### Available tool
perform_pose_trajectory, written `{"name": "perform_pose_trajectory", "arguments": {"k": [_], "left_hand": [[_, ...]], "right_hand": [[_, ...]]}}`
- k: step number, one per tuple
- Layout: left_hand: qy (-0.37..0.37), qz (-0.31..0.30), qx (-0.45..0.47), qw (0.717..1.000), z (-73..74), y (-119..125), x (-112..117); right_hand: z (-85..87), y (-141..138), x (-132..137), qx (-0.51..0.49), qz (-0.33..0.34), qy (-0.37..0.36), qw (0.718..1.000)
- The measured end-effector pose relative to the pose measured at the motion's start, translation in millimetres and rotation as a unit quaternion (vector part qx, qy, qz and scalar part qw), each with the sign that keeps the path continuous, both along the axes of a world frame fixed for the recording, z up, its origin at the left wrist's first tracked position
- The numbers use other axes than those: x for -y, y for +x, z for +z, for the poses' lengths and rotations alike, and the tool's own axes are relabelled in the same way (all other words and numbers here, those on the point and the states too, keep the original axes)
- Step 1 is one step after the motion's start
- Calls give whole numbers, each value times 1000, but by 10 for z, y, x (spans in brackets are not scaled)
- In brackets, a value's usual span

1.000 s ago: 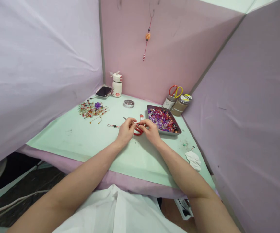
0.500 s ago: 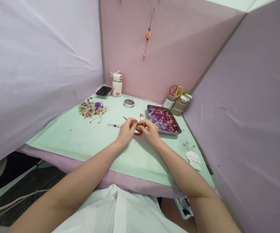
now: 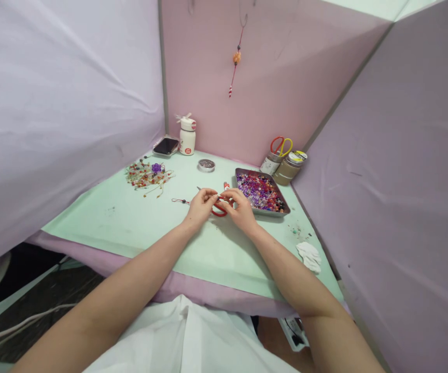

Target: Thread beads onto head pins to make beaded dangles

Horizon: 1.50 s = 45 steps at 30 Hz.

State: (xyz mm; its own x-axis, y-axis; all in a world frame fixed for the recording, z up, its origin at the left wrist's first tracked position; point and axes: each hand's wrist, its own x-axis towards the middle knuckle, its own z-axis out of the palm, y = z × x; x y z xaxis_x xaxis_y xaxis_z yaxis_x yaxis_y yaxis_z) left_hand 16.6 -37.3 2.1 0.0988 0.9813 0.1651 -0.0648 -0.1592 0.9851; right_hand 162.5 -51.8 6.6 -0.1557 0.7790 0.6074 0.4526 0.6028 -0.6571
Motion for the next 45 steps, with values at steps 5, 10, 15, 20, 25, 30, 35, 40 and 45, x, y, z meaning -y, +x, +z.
{"name": "perform_pose_trajectory", "arguments": {"k": [5,10,15,20,25,30,35,40,45], "left_hand": [[11,-5,-6,1000,-7,4,-3],[93,-3,-58,994,-21,-25,-8],[155,-3,-194,969,92,-243,-85],[157,-91,-321,929,129,-574,-276],[189,-73,-364,909,21,-691,-353],[210,-92,-375,898,-63,-681,-331],[203,-125,-340,910,-107,-668,-323],[196,-142,-326,914,-74,-720,-305],[174,-127,-368,904,2,-872,-304]], "right_hand": [[-20,6,0,31,-26,26,999],[-7,26,4,48,-72,57,995],[79,117,-26,21,-145,113,983],[165,221,-63,-22,-204,144,968],[187,251,-48,-79,-233,163,955],[157,250,-19,-91,-192,169,962],[128,129,33,-34,-151,171,973],[-53,-121,58,182,-87,47,978],[-169,-225,74,304,-96,-7,948]]}}
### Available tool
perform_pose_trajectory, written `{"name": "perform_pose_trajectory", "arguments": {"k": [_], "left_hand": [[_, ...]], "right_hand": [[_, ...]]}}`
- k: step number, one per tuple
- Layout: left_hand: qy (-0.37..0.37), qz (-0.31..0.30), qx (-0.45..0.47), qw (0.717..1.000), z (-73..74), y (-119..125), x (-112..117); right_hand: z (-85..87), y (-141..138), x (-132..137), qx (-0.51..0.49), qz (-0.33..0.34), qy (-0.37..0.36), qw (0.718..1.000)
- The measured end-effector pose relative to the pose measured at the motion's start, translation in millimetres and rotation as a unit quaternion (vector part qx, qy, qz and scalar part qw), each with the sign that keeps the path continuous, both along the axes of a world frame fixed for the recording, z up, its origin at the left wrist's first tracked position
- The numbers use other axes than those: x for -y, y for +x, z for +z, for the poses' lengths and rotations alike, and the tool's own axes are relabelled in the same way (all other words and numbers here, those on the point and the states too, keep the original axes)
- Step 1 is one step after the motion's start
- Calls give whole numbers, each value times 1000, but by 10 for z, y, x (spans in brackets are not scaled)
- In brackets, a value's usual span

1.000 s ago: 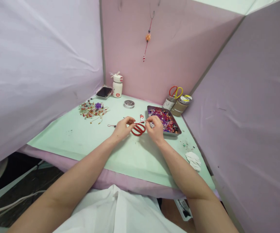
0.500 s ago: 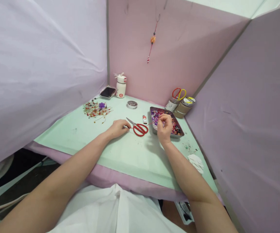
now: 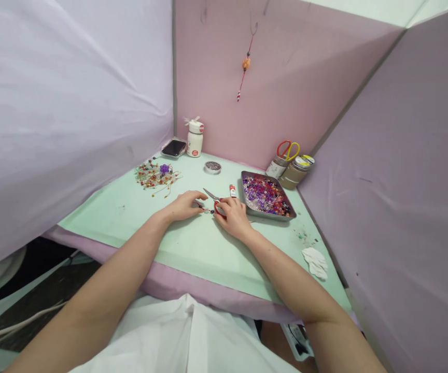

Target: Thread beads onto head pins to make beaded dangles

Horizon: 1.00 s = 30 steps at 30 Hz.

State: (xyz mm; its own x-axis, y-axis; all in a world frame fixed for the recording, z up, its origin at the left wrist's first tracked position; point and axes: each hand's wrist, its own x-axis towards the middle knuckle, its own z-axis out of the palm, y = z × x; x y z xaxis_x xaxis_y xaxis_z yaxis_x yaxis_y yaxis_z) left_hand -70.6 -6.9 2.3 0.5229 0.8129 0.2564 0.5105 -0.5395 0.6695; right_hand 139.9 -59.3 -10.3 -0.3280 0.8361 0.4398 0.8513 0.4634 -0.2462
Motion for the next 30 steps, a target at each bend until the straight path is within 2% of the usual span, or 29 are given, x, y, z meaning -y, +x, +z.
{"name": "perform_pose_trajectory", "arguments": {"k": [4,9,14,23,30], "left_hand": [[43,18,-82,996,1,-53,-43],[59,40,-147,987,-10,-37,-72],[58,44,-159,985,2,-55,-98],[65,100,-166,979,-37,-142,-199],[64,104,-167,978,-28,-137,-178]], "right_hand": [[47,0,36,33,-23,-7,999],[99,21,81,61,-54,-29,996],[173,49,122,90,-61,-50,993],[343,49,212,198,-56,-98,974],[324,62,212,245,-97,-129,956]]}}
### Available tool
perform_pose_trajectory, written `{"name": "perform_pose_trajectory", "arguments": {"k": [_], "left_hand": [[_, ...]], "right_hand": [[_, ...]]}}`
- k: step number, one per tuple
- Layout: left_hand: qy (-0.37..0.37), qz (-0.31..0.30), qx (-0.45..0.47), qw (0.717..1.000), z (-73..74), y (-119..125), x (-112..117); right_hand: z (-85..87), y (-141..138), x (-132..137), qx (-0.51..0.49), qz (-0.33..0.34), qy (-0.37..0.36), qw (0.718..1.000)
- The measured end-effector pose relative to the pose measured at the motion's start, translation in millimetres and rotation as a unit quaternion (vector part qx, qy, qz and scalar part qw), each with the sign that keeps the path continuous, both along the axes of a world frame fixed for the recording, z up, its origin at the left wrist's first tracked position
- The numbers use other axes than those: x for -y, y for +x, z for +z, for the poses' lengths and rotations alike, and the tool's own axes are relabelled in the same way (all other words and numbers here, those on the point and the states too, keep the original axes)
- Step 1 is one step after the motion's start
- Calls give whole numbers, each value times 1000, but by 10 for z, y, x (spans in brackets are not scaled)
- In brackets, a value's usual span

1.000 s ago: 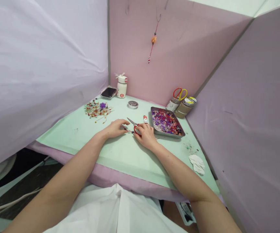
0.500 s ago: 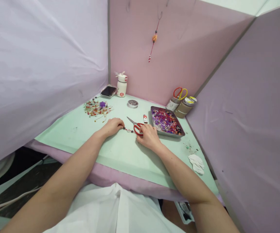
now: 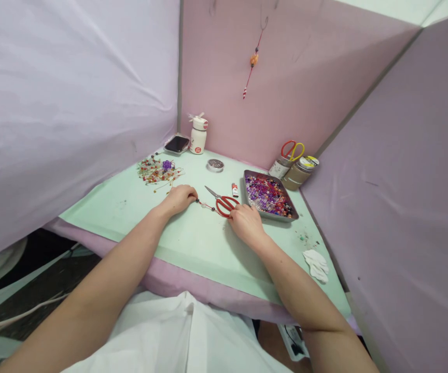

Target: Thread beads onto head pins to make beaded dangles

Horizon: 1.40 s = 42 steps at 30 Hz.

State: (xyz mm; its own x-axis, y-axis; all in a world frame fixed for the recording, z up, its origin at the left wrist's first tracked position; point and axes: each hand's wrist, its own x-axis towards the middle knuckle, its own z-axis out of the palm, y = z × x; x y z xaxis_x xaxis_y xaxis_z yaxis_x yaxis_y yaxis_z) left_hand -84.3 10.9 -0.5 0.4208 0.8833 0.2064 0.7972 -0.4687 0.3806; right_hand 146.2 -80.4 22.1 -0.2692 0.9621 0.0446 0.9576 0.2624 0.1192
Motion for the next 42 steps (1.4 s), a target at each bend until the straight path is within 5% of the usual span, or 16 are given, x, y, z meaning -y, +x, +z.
{"name": "perform_pose_trajectory", "arguments": {"k": [13,22,42], "left_hand": [[-2,1,8,1000,-11,6,-5],[-7,5,8,1000,-7,-10,-6],[-11,33,-7,999,81,59,138]], "right_hand": [[-194,39,-181,-59,22,10,998],[-81,111,-179,-223,-55,-19,973],[-162,114,-185,-149,-43,-36,987]]}}
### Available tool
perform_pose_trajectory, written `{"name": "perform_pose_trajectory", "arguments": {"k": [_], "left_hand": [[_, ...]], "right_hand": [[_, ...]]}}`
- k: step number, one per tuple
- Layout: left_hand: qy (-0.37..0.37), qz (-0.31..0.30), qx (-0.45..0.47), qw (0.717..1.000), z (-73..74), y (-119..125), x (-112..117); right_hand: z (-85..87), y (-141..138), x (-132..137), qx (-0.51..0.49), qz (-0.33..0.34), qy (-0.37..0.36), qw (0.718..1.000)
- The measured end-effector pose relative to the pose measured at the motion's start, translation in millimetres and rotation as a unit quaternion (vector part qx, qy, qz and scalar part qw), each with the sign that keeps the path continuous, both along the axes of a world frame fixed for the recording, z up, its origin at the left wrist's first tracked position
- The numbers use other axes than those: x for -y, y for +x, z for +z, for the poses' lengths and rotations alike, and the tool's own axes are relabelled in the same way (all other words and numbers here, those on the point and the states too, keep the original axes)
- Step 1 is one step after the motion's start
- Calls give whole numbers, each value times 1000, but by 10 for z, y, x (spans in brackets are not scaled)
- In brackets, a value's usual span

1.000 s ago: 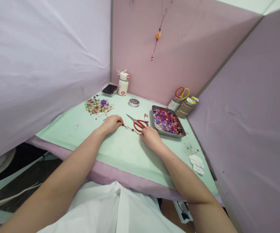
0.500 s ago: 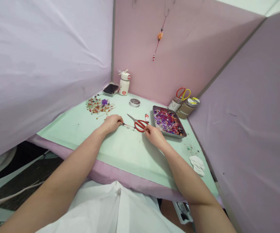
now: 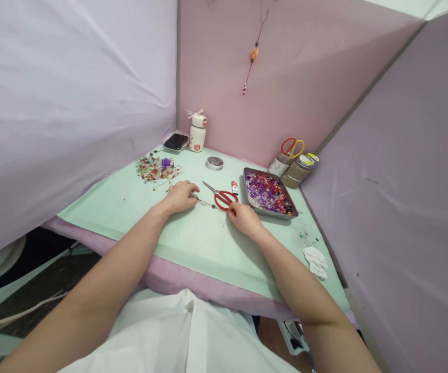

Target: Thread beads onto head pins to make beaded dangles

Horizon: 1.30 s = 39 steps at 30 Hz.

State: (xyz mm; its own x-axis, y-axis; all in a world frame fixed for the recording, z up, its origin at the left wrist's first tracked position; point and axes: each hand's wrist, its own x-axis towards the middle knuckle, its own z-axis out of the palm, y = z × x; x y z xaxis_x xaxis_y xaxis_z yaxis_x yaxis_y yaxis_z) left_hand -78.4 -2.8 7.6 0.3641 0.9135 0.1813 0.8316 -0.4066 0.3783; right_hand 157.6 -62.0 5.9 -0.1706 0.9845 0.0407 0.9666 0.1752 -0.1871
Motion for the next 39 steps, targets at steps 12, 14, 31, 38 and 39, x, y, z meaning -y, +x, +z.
{"name": "perform_pose_trajectory", "arguments": {"k": [12,14,31,38,39], "left_hand": [[-2,-165,-72,984,148,531,95],[-2,-168,-57,984,96,544,60],[-59,-175,2,983,50,158,-63],[-78,-181,40,979,17,17,-177],[-73,-186,41,979,24,31,-165]], "right_hand": [[48,-20,18,8,2,-16,1000],[58,-26,25,7,2,-18,1000],[99,4,53,24,1,-31,999],[76,19,53,20,6,-28,999],[83,18,54,22,6,-31,999]]}}
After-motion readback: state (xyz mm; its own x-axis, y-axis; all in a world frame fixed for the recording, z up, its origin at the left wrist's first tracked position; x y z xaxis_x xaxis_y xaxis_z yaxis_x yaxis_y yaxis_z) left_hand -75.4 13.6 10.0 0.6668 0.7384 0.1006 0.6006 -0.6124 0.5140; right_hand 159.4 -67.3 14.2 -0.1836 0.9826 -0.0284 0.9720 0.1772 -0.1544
